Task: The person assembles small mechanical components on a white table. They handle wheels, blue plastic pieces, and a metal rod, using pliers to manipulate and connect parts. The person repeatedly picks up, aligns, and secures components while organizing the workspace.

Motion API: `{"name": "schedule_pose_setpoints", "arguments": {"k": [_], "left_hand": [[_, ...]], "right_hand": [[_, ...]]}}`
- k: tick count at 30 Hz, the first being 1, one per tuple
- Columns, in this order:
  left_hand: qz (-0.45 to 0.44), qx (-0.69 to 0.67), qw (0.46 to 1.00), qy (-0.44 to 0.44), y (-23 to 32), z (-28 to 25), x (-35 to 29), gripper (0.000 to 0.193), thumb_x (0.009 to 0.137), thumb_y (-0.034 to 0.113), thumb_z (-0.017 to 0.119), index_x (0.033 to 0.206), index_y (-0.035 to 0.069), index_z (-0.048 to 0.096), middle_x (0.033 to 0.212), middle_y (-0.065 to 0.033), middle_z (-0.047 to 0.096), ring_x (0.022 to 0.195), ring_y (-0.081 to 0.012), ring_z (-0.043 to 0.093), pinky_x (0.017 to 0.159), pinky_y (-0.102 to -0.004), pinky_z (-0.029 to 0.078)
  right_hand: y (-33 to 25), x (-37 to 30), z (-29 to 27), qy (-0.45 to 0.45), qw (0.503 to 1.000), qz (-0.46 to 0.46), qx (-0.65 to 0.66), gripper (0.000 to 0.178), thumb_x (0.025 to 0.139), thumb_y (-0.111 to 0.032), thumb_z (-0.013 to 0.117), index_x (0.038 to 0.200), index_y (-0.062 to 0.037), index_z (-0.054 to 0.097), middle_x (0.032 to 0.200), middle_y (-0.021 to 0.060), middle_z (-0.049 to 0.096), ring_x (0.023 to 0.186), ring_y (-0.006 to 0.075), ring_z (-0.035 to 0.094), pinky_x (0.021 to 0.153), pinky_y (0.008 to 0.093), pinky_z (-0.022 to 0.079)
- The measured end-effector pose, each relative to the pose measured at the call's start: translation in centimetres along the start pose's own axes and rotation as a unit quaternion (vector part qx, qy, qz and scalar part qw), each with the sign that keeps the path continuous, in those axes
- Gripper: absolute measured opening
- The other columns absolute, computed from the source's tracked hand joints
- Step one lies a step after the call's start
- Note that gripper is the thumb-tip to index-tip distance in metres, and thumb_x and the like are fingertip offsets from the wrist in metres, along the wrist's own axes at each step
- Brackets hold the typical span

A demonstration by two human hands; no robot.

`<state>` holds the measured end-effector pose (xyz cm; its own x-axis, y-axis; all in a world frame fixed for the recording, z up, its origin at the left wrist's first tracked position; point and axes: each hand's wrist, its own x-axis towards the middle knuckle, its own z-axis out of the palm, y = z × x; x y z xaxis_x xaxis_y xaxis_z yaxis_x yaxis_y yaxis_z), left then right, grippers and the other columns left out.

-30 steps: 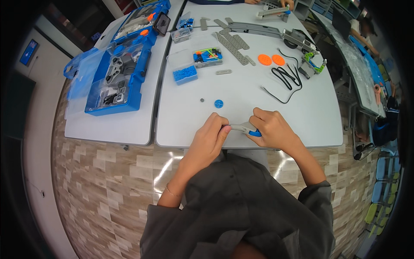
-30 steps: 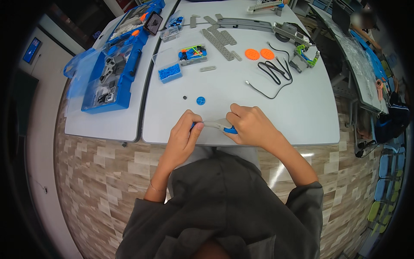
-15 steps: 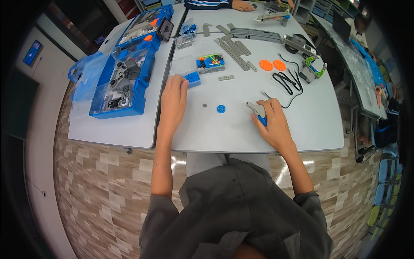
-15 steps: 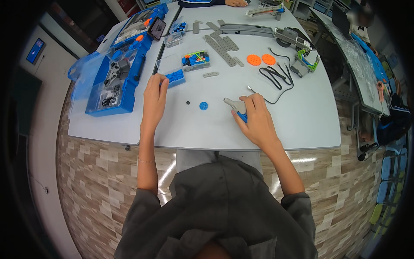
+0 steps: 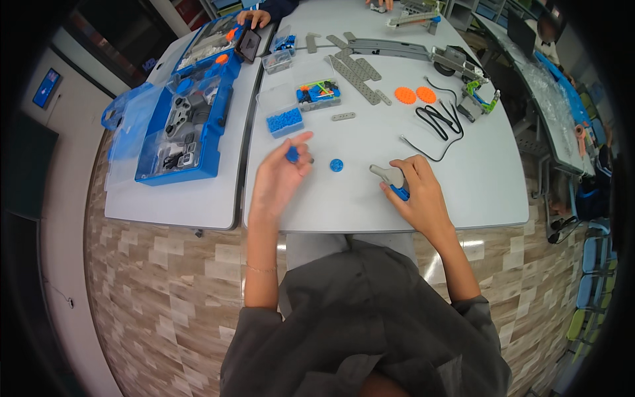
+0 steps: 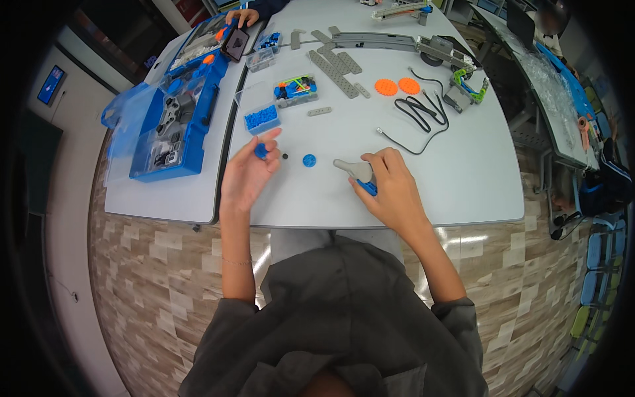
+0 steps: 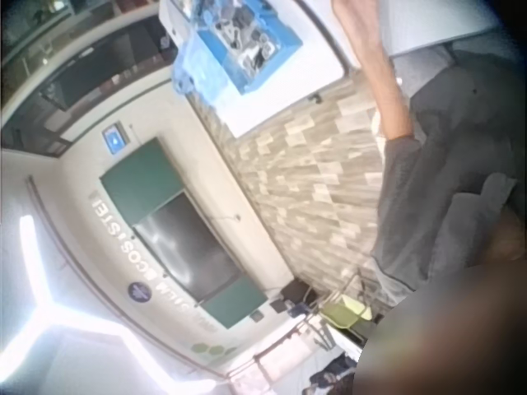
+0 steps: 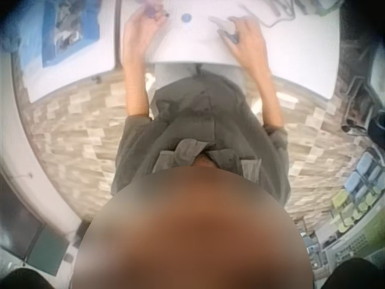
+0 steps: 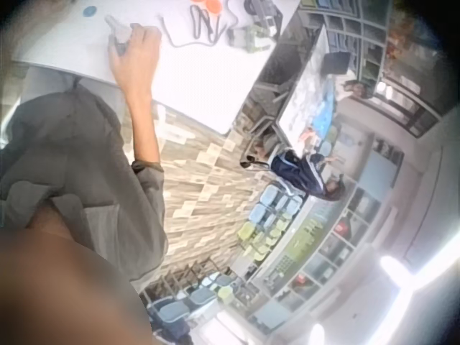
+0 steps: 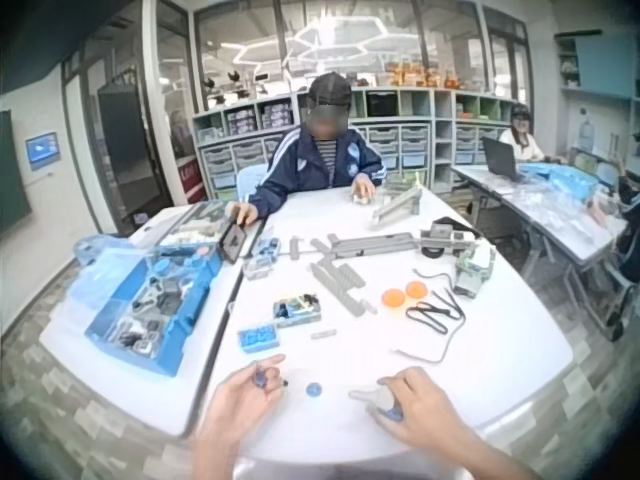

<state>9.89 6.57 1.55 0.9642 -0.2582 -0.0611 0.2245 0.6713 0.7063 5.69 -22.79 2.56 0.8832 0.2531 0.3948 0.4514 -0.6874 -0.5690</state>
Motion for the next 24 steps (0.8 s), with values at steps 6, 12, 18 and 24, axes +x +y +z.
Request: {"name": "schedule_pose_setpoints", "arguments": {"k": [6, 12, 18, 24], "left_hand": [[-0.056, -0.134, 0.988, 0.059, -5.6, 4.0, -3.1, 0.069, 0.112, 0.044, 0.042, 0.143, -0.018, 0.041, 0.098, -0.0076, 0.05, 0.09, -0.0174, 0.047, 0.08, -0.0303, 0.044], [-0.006, 0.047, 0.992, 0.117, -7.2, 6.2, -3.7, 0.073, 0.112, 0.053, 0.035, 0.136, -0.013, 0.054, 0.099, -0.0018, 0.043, 0.085, -0.0136, 0.039, 0.077, -0.0269, 0.04], [0.022, 0.144, 0.981, 0.124, -7.6, 6.8, -4.0, 0.069, 0.112, 0.053, 0.033, 0.134, -0.007, 0.059, 0.101, 0.0002, 0.043, 0.086, -0.0122, 0.036, 0.079, -0.0256, 0.037], [0.019, 0.19, 0.975, 0.114, -7.9, 6.7, -4.0, 0.068, 0.113, 0.052, 0.03, 0.132, -0.006, 0.06, 0.106, -0.0002, 0.046, 0.087, -0.0114, 0.036, 0.082, -0.0249, 0.037]], "right_hand": [[-1.7, 0.9, 0.4, -0.055, 0.988, -0.119, -0.087, 0.044, 0.074, -0.016, 0.083, 0.109, 0.0015, 0.065, 0.1, 0.0126, 0.055, 0.096, 0.0299, 0.056, 0.079, 0.0411, 0.049], [-2.1, 1.8, 0.6, -0.083, 0.961, -0.188, -0.185, 0.045, 0.068, -0.018, 0.084, 0.103, -0.0002, 0.062, 0.099, 0.0113, 0.054, 0.097, 0.028, 0.054, 0.076, 0.0382, 0.044], [-2.8, 1.6, 0.5, -0.093, 0.954, -0.166, -0.233, 0.063, 0.064, -0.018, 0.086, 0.119, 0.002, 0.063, 0.104, 0.0114, 0.056, 0.101, 0.0287, 0.054, 0.083, 0.0388, 0.045], [-2.9, 1.7, 0.8, -0.086, 0.951, -0.174, -0.241, 0.065, 0.063, -0.016, 0.087, 0.12, 0.0026, 0.063, 0.105, 0.0107, 0.055, 0.099, 0.0275, 0.053, 0.08, 0.0381, 0.044]]}}
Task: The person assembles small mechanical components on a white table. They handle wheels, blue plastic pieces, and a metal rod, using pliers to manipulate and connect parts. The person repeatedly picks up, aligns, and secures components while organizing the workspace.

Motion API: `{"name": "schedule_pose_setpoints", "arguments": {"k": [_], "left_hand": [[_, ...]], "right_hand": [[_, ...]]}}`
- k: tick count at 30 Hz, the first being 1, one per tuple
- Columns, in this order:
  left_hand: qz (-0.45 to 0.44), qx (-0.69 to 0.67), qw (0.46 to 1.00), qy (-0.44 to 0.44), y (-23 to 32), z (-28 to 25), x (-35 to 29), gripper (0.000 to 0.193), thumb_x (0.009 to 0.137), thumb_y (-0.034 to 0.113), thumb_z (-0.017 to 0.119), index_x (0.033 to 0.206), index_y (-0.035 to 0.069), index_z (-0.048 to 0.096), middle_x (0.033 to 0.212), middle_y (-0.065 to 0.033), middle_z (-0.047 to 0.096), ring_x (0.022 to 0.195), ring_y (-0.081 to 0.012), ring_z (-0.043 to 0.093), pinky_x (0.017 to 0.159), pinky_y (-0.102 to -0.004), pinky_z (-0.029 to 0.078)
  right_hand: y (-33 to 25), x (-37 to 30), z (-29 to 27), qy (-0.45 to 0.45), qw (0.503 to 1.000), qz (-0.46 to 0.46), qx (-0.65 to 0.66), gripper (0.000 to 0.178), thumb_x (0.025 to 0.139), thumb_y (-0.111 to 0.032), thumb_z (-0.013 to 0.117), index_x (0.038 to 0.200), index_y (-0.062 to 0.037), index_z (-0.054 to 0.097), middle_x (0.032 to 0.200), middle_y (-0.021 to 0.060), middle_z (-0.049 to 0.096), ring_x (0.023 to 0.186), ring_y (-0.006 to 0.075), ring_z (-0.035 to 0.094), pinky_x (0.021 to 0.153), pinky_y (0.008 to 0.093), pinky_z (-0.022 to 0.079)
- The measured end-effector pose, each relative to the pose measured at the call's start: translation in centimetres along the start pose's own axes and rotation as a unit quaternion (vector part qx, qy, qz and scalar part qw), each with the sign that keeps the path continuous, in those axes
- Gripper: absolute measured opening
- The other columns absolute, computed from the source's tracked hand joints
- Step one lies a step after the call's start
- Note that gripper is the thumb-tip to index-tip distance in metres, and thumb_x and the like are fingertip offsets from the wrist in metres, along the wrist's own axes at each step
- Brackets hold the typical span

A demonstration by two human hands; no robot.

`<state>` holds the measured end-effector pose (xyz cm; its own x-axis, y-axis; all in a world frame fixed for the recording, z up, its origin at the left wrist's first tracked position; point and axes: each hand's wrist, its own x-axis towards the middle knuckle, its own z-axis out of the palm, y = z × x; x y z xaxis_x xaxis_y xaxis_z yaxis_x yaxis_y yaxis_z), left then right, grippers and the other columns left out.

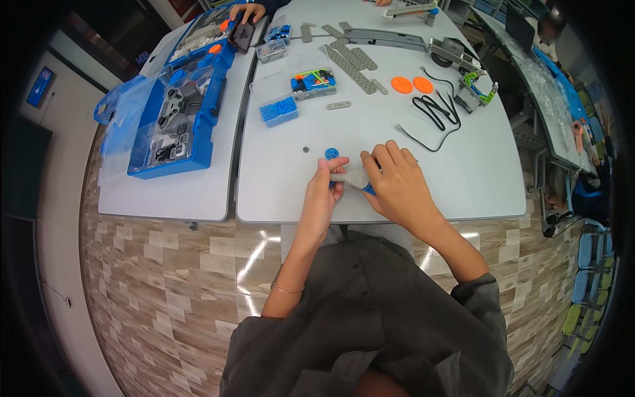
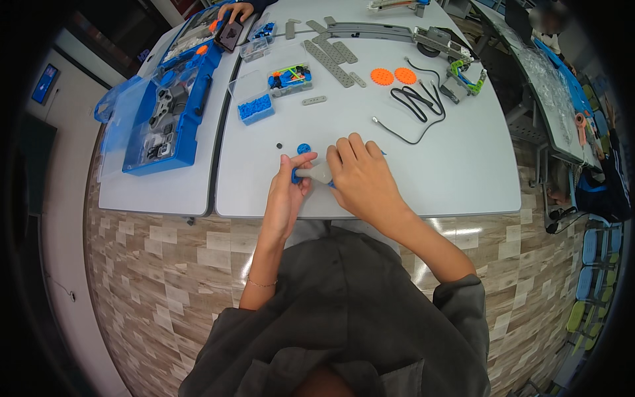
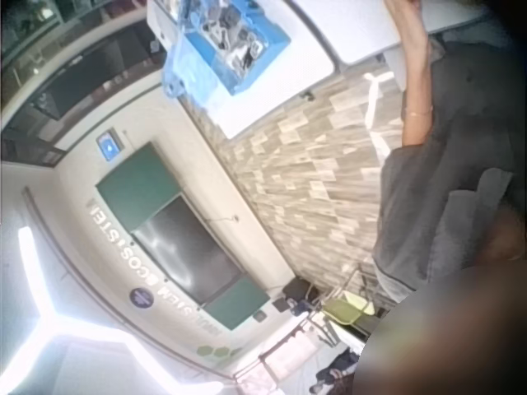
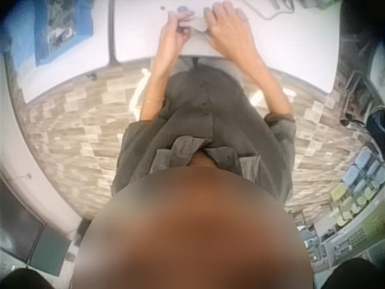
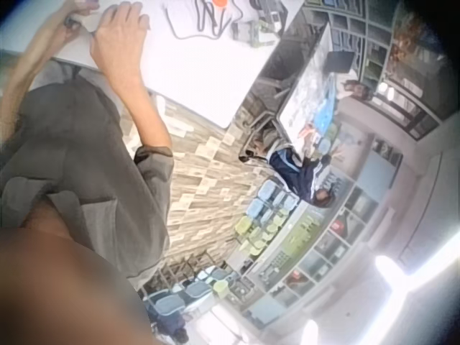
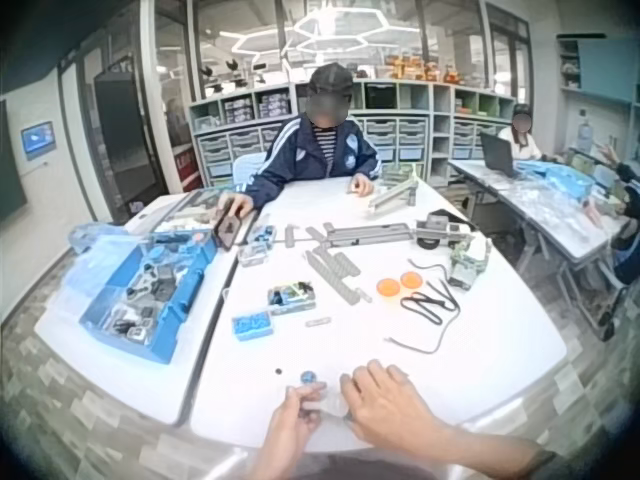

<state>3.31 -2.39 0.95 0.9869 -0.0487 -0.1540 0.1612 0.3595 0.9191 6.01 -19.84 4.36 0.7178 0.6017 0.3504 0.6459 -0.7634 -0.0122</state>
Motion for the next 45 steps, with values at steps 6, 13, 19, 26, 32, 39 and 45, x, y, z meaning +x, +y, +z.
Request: {"name": "schedule_pose_setpoints", "arguments": {"k": [6, 13, 19, 26, 32, 39, 45], "left_hand": [[0.006, 0.068, 0.998, 0.003, -0.6, 0.2, -0.6, 0.068, 0.113, 0.052, 0.025, 0.133, -0.003, 0.06, 0.109, -0.0005, 0.045, 0.087, -0.0112, 0.037, 0.083, -0.0241, 0.037], [0.041, 0.101, 0.994, -0.013, -0.5, -0.2, -1.2, 0.066, 0.113, 0.053, 0.021, 0.138, 0.003, 0.057, 0.114, -0.0006, 0.05, 0.088, -0.0117, 0.041, 0.085, -0.0236, 0.039], [0.099, 0.136, 0.986, -0.022, 1.0, -0.5, -2.7, 0.047, 0.113, 0.038, 0.039, 0.138, 0.002, 0.056, 0.114, -0.006, 0.057, 0.09, -0.0142, 0.05, 0.088, -0.0264, 0.042], [0.171, 0.318, 0.931, -0.041, 2.8, -2.2, -5.2, 0.021, 0.098, 0.007, 0.065, 0.118, 0.001, 0.065, 0.091, -0.0071, 0.06, 0.081, -0.0149, 0.058, 0.076, -0.027, 0.048], [0.178, 0.231, 0.955, 0.061, 4.3, -1.4, -5.7, 0.022, 0.098, 0.006, 0.065, 0.119, 0.0, 0.066, 0.091, -0.0047, 0.061, 0.079, -0.011, 0.057, 0.072, -0.0251, 0.048], [0.251, 0.126, 0.957, 0.069, 5.2, -5.3, -5.7, 0.029, 0.102, 0.011, 0.063, 0.127, -0.003, 0.064, 0.097, -0.0056, 0.064, 0.08, -0.0102, 0.057, 0.072, -0.0254, 0.046], [0.2, 0.107, 0.974, 0.003, 3.6, -3.3, -4.9, 0.03, 0.102, 0.01, 0.063, 0.13, -0.001, 0.063, 0.105, -0.0069, 0.067, 0.085, -0.0107, 0.058, 0.078, -0.025, 0.046]], "right_hand": [[0.1, -0.2, 0.2, 0.002, 1.0, -0.007, -0.016, 0.067, 0.061, -0.014, 0.088, 0.12, 0.0034, 0.062, 0.102, 0.0104, 0.051, 0.097, 0.0264, 0.053, 0.079, 0.0376, 0.044], [1.1, -0.6, 1.5, 0.033, 0.997, -0.062, -0.015, 0.024, 0.067, -0.012, 0.073, 0.084, -0.0009, 0.061, 0.09, 0.0096, 0.049, 0.079, 0.0203, 0.057, 0.051, 0.0309, 0.046], [1.9, -1.2, 1.5, 0.042, 0.995, -0.08, 0.031, 0.036, 0.059, -0.02, 0.083, 0.077, -0.0044, 0.056, 0.088, 0.0087, 0.048, 0.074, 0.0204, 0.06, 0.047, 0.0307, 0.046], [1.4, -1.9, -0.6, 0.075, 0.99, -0.108, 0.049, 0.042, 0.055, -0.02, 0.086, 0.078, -0.0047, 0.055, 0.087, 0.0089, 0.047, 0.073, 0.0205, 0.059, 0.046, 0.0315, 0.044], [2.3, -2.4, -1.3, 0.072, 0.987, -0.079, 0.12, 0.038, 0.06, -0.017, 0.086, 0.077, -0.0032, 0.055, 0.084, 0.0097, 0.047, 0.063, 0.0247, 0.056, 0.047, 0.0351, 0.045], [3.7, -4.4, -1.1, 0.048, 0.982, 0.043, 0.18, 0.032, 0.067, -0.012, 0.085, 0.073, -0.002, 0.055, 0.077, 0.0105, 0.045, 0.054, 0.0276, 0.052, 0.049, 0.0382, 0.044], [2.3, -3.1, -2.2, 0.096, 0.981, 0.01, 0.171, 0.034, 0.064, -0.012, 0.086, 0.079, -0.0031, 0.056, 0.082, 0.0095, 0.046, 0.059, 0.026, 0.054, 0.048, 0.0371, 0.043]]}}
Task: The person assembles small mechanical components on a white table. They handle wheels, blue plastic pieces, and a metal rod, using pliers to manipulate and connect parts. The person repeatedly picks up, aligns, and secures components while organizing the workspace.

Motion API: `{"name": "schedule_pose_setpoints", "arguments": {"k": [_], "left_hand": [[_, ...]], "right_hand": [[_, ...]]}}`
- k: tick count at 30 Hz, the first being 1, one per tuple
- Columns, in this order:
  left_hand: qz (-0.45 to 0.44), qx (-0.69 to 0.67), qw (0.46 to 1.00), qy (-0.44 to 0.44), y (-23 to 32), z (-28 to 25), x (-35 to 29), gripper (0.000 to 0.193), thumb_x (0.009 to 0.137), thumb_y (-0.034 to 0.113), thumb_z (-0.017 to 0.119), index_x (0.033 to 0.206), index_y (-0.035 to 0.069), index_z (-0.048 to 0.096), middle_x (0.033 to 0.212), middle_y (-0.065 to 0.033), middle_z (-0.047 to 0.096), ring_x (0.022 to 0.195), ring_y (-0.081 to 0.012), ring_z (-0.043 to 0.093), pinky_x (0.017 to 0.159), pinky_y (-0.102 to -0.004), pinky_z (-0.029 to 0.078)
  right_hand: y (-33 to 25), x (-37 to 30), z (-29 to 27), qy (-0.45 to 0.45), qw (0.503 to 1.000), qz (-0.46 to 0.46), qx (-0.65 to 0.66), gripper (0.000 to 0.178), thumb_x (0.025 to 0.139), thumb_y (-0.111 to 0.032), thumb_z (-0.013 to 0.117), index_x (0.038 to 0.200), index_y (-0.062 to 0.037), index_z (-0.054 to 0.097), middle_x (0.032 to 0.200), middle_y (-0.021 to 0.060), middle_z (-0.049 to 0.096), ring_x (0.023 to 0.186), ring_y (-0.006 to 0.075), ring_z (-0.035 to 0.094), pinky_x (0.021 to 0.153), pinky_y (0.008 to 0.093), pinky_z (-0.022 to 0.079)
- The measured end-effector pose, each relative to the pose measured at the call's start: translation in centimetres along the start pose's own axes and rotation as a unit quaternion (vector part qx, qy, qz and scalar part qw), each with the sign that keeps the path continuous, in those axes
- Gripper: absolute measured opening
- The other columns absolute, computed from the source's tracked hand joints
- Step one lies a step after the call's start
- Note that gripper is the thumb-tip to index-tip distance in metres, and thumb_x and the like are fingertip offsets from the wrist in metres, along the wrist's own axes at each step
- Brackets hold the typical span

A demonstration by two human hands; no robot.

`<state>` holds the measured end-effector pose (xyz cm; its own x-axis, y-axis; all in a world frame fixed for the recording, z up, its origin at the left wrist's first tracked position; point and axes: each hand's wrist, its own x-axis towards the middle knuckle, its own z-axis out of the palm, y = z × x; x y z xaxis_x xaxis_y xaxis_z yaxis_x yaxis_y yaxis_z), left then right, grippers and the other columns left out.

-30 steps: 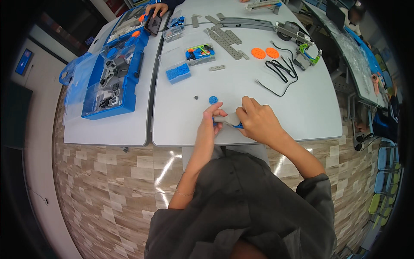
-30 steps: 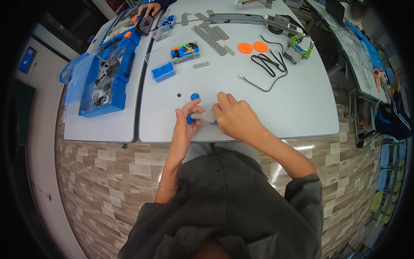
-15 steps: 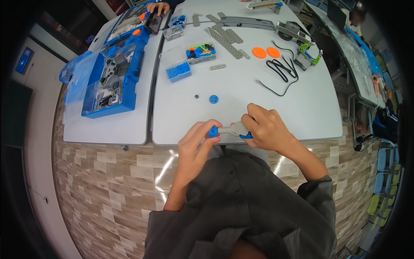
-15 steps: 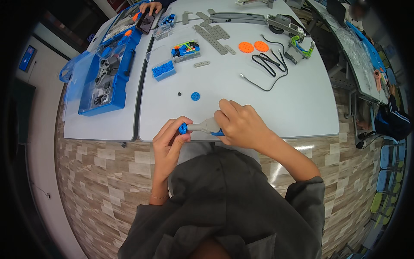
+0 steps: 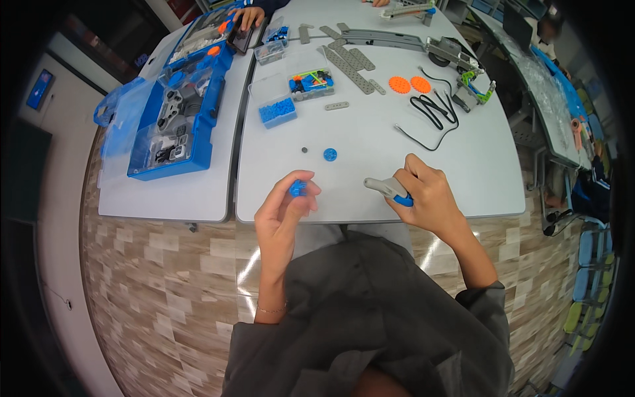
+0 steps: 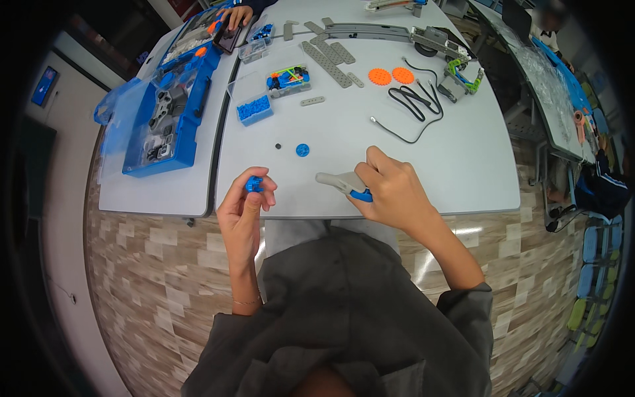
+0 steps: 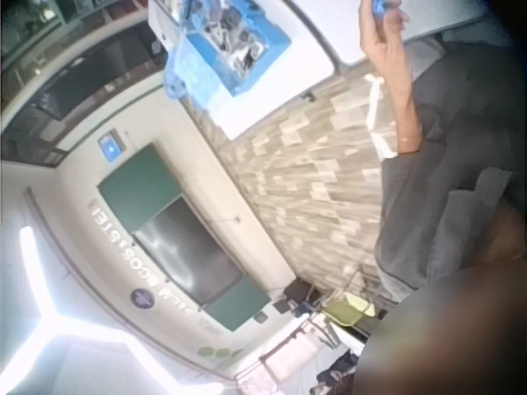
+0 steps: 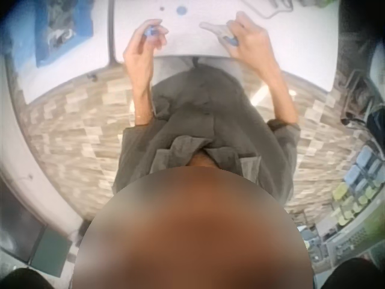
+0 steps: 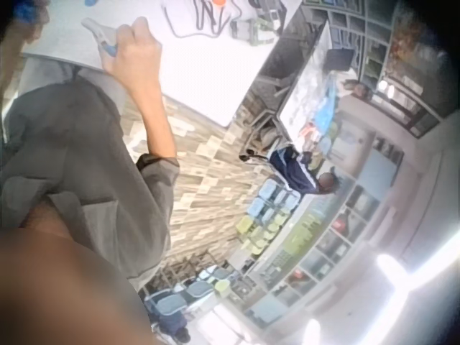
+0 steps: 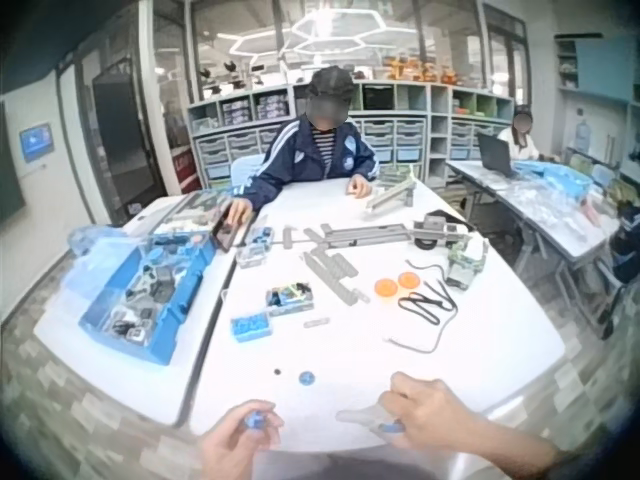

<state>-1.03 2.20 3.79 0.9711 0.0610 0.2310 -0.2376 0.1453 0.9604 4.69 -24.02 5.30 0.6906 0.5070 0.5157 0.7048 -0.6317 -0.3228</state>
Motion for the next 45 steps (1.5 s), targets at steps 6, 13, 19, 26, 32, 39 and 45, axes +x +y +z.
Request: {"name": "schedule_pose_setpoints", "arguments": {"k": [6, 13, 19, 26, 32, 39, 45], "left_hand": [[-0.038, -0.004, 0.999, -0.013, 1.2, 1.4, -0.4, 0.032, 0.099, 0.004, 0.067, 0.13, -0.001, 0.064, 0.11, -0.0079, 0.068, 0.094, -0.0098, 0.058, 0.085, -0.0254, 0.048], [-0.035, 0.045, 0.998, -0.008, 1.0, 2.3, -1.0, 0.031, 0.096, 0.0, 0.071, 0.125, -0.003, 0.065, 0.116, -0.0087, 0.068, 0.097, -0.0116, 0.06, 0.092, -0.0278, 0.049], [-0.034, 0.047, 0.998, -0.006, 0.8, 2.6, -1.0, 0.031, 0.093, 0.001, 0.074, 0.123, -0.004, 0.066, 0.109, -0.0073, 0.069, 0.092, -0.0116, 0.061, 0.089, -0.0271, 0.05], [-0.019, 0.126, 0.992, -0.02, 1.2, 2.7, -1.0, 0.032, 0.088, 0.002, 0.077, 0.119, -0.002, 0.069, 0.096, -0.0077, 0.068, 0.085, -0.0147, 0.063, 0.08, -0.0282, 0.051], [0.058, 0.285, 0.956, -0.047, 1.7, 3.2, -1.3, 0.03, 0.09, 0.003, 0.075, 0.119, -0.003, 0.068, 0.087, -0.0084, 0.063, 0.077, -0.0159, 0.061, 0.07, -0.0277, 0.05], [0.134, 0.311, 0.938, -0.07, 0.8, 3.5, -1.0, 0.031, 0.09, 0.001, 0.073, 0.119, -0.004, 0.062, 0.082, -0.0127, 0.054, 0.073, -0.0266, 0.052, 0.067, -0.0365, 0.047], [0.159, 0.323, 0.93, -0.068, -0.4, 3.2, -1.0, 0.036, 0.088, -0.004, 0.073, 0.122, -0.005, 0.06, 0.085, -0.0136, 0.055, 0.074, -0.0278, 0.052, 0.068, -0.0387, 0.047]], "right_hand": [[-2.1, 1.9, -0.3, 0.011, 1.0, -0.026, -0.004, 0.05, 0.056, -0.012, 0.089, 0.098, -0.003, 0.063, 0.095, 0.0088, 0.051, 0.082, 0.0268, 0.057, 0.061, 0.0384, 0.047], [-2.8, 2.8, -0.1, 0.026, 0.997, -0.043, -0.05, 0.065, 0.051, -0.015, 0.091, 0.109, -0.0007, 0.065, 0.103, 0.0095, 0.055, 0.092, 0.0291, 0.054, 0.072, 0.0398, 0.045], [-2.9, 2.5, -0.6, 0.026, 0.997, -0.046, -0.062, 0.067, 0.049, -0.016, 0.091, 0.109, -0.0011, 0.066, 0.104, 0.0092, 0.055, 0.092, 0.0288, 0.054, 0.072, 0.0396, 0.045], [-2.9, 2.2, -0.9, 0.016, 0.992, -0.082, -0.098, 0.065, 0.049, -0.019, 0.091, 0.105, -0.0008, 0.064, 0.103, 0.0095, 0.054, 0.093, 0.0284, 0.053, 0.072, 0.0392, 0.045], [-2.6, 2.1, -0.7, -0.025, 0.986, -0.101, -0.13, 0.059, 0.046, -0.021, 0.09, 0.092, -0.0031, 0.057, 0.096, 0.0108, 0.051, 0.09, 0.0303, 0.052, 0.068, 0.0387, 0.046], [-2.0, 2.6, -1.0, -0.062, 0.98, -0.117, -0.147, 0.058, 0.049, -0.027, 0.089, 0.087, -0.0046, 0.051, 0.092, 0.0116, 0.049, 0.087, 0.0298, 0.05, 0.067, 0.0379, 0.041], [-1.7, 2.7, -0.3, -0.082, 0.963, -0.141, -0.215, 0.05, 0.062, -0.035, 0.086, 0.086, -0.0061, 0.052, 0.089, 0.0099, 0.048, 0.093, 0.0276, 0.052, 0.066, 0.0346, 0.041]]}}
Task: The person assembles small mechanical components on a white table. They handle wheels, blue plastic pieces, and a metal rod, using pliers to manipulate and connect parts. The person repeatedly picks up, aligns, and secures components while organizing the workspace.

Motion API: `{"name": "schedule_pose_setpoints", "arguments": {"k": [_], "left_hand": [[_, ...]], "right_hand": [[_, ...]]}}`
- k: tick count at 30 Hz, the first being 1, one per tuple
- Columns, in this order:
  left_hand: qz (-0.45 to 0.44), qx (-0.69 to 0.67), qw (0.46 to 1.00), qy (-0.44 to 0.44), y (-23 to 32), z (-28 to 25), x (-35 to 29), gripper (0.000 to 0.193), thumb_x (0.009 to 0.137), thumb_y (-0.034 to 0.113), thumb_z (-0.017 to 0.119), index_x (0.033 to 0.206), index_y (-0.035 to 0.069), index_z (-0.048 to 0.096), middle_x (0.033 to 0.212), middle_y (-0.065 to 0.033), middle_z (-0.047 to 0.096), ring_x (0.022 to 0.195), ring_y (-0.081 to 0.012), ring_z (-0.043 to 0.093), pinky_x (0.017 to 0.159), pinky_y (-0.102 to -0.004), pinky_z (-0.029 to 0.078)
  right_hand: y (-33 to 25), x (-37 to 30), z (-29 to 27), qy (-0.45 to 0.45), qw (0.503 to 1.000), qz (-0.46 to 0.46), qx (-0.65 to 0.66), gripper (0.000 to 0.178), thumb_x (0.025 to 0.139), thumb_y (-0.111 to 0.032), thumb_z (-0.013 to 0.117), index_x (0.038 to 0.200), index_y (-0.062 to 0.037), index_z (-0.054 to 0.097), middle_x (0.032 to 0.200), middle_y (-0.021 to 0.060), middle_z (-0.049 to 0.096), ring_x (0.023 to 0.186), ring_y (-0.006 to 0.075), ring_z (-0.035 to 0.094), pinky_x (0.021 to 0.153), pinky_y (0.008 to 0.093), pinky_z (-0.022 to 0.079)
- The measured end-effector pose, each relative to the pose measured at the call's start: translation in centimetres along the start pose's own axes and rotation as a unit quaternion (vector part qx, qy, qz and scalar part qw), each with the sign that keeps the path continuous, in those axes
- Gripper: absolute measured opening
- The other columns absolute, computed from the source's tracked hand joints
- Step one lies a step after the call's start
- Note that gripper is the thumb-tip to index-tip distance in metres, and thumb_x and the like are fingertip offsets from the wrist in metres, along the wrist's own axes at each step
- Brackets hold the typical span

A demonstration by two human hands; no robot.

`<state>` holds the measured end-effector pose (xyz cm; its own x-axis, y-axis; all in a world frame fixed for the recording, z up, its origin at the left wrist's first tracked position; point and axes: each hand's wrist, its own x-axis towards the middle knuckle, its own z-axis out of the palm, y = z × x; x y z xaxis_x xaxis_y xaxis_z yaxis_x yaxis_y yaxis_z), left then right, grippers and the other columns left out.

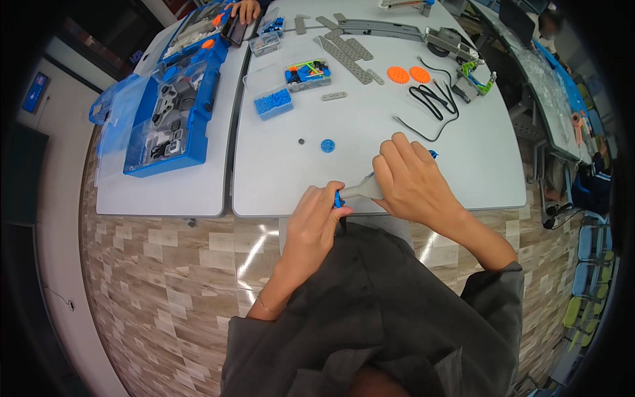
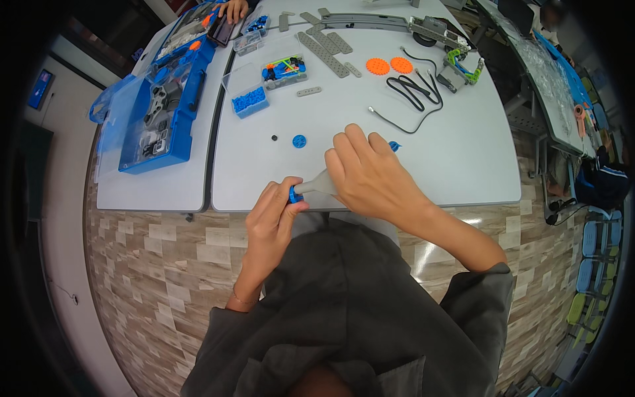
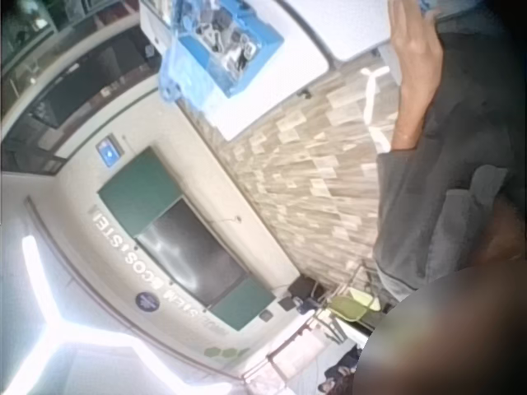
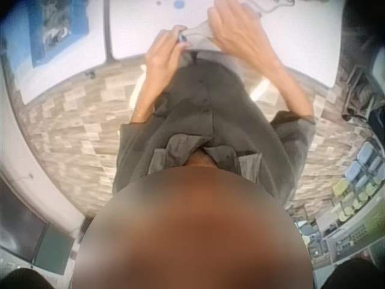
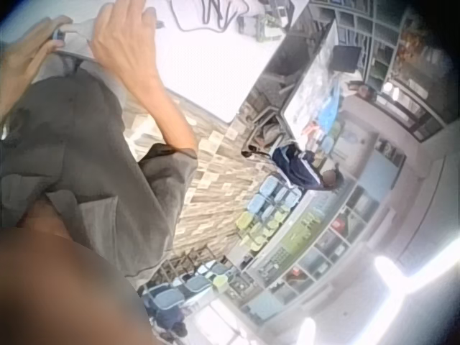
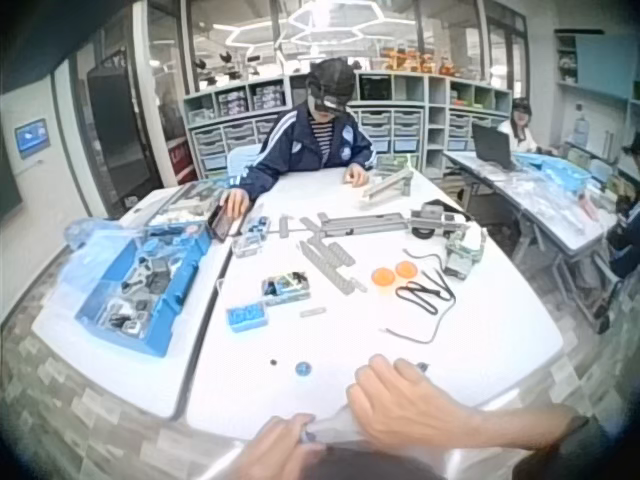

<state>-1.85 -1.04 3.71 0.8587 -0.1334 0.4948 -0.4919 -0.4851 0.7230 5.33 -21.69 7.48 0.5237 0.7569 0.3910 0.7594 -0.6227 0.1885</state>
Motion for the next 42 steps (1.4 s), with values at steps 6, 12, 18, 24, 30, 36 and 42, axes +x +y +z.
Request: {"name": "schedule_pose_setpoints", "arguments": {"k": [6, 12, 18, 24, 30, 36, 42], "left_hand": [[0.072, 0.046, 0.996, -0.009, -1.2, 0.1, 0.2, 0.042, 0.085, -0.006, 0.074, 0.124, -0.006, 0.058, 0.087, -0.0146, 0.056, 0.077, -0.0288, 0.053, 0.07, -0.0407, 0.048], [0.073, 0.044, 0.996, -0.039, -2.1, 0.2, 0.7, 0.041, 0.085, -0.005, 0.074, 0.122, -0.005, 0.058, 0.087, -0.0144, 0.056, 0.077, -0.0294, 0.053, 0.07, -0.0408, 0.047], [0.02, 0.035, 0.999, -0.008, -1.8, 0.9, 0.8, 0.034, 0.089, -0.002, 0.072, 0.121, -0.003, 0.059, 0.084, -0.014, 0.054, 0.074, -0.0291, 0.052, 0.068, -0.0394, 0.047], [0.011, 0.03, 0.999, -0.004, -1.4, 0.9, 0.2, 0.03, 0.091, -0.001, 0.072, 0.119, -0.002, 0.06, 0.084, -0.0134, 0.054, 0.074, -0.0288, 0.052, 0.068, -0.0389, 0.046], [-0.077, -0.033, 0.996, -0.028, -0.5, 0.4, -0.2, 0.024, 0.095, 0.006, 0.07, 0.117, -0.002, 0.066, 0.081, -0.0094, 0.057, 0.072, -0.0191, 0.053, 0.066, -0.0308, 0.046], [-0.136, -0.09, 0.987, -0.01, -0.2, -0.6, -0.7, 0.024, 0.097, 0.009, 0.07, 0.118, -0.002, 0.069, 0.085, -0.0074, 0.064, 0.074, -0.0135, 0.057, 0.069, -0.0262, 0.048], [0.003, 0.021, 0.996, 0.089, 0.0, -0.7, 0.7, 0.021, 0.099, 0.007, 0.067, 0.117, -0.003, 0.07, 0.091, -0.0076, 0.069, 0.078, -0.0112, 0.059, 0.072, -0.0254, 0.049]], "right_hand": [[0.0, -0.5, 1.0, -0.031, 0.997, 0.01, 0.071, 0.05, 0.067, -0.036, 0.087, 0.086, -0.0049, 0.053, 0.087, 0.0103, 0.051, 0.09, 0.0251, 0.056, 0.058, 0.032, 0.049], [0.4, -1.1, 1.6, -0.062, 0.997, 0.003, 0.039, 0.05, 0.069, -0.038, 0.088, 0.085, -0.0056, 0.054, 0.078, 0.007, 0.053, 0.074, 0.0206, 0.058, 0.052, 0.0297, 0.049], [0.9, -1.3, 2.5, 0.033, 0.999, -0.017, -0.032, 0.046, 0.071, -0.039, 0.084, 0.083, -0.0044, 0.055, 0.069, 0.0032, 0.051, 0.066, 0.0161, 0.056, 0.046, 0.0277, 0.045], [1.4, -2.0, 3.6, 0.065, 0.996, -0.063, -0.005, 0.042, 0.075, -0.037, 0.08, 0.083, -0.0044, 0.055, 0.065, 0.0017, 0.049, 0.055, 0.0161, 0.055, 0.042, 0.0294, 0.043], [1.4, -2.3, 4.1, 0.065, 0.995, -0.054, 0.06, 0.043, 0.077, -0.036, 0.081, 0.076, -0.007, 0.05, 0.063, 0.0033, 0.048, 0.053, 0.0173, 0.058, 0.041, 0.0325, 0.044], [0.8, -1.9, 3.6, 0.082, 0.993, -0.031, 0.079, 0.042, 0.077, -0.036, 0.082, 0.075, -0.0081, 0.05, 0.061, 0.0028, 0.048, 0.051, 0.0181, 0.058, 0.042, 0.0325, 0.044], [0.4, -2.1, 3.7, 0.066, 0.991, 0.0, 0.117, 0.044, 0.082, -0.036, 0.082, 0.075, -0.0077, 0.049, 0.06, 0.0043, 0.05, 0.05, 0.0206, 0.059, 0.042, 0.0337, 0.044]]}}
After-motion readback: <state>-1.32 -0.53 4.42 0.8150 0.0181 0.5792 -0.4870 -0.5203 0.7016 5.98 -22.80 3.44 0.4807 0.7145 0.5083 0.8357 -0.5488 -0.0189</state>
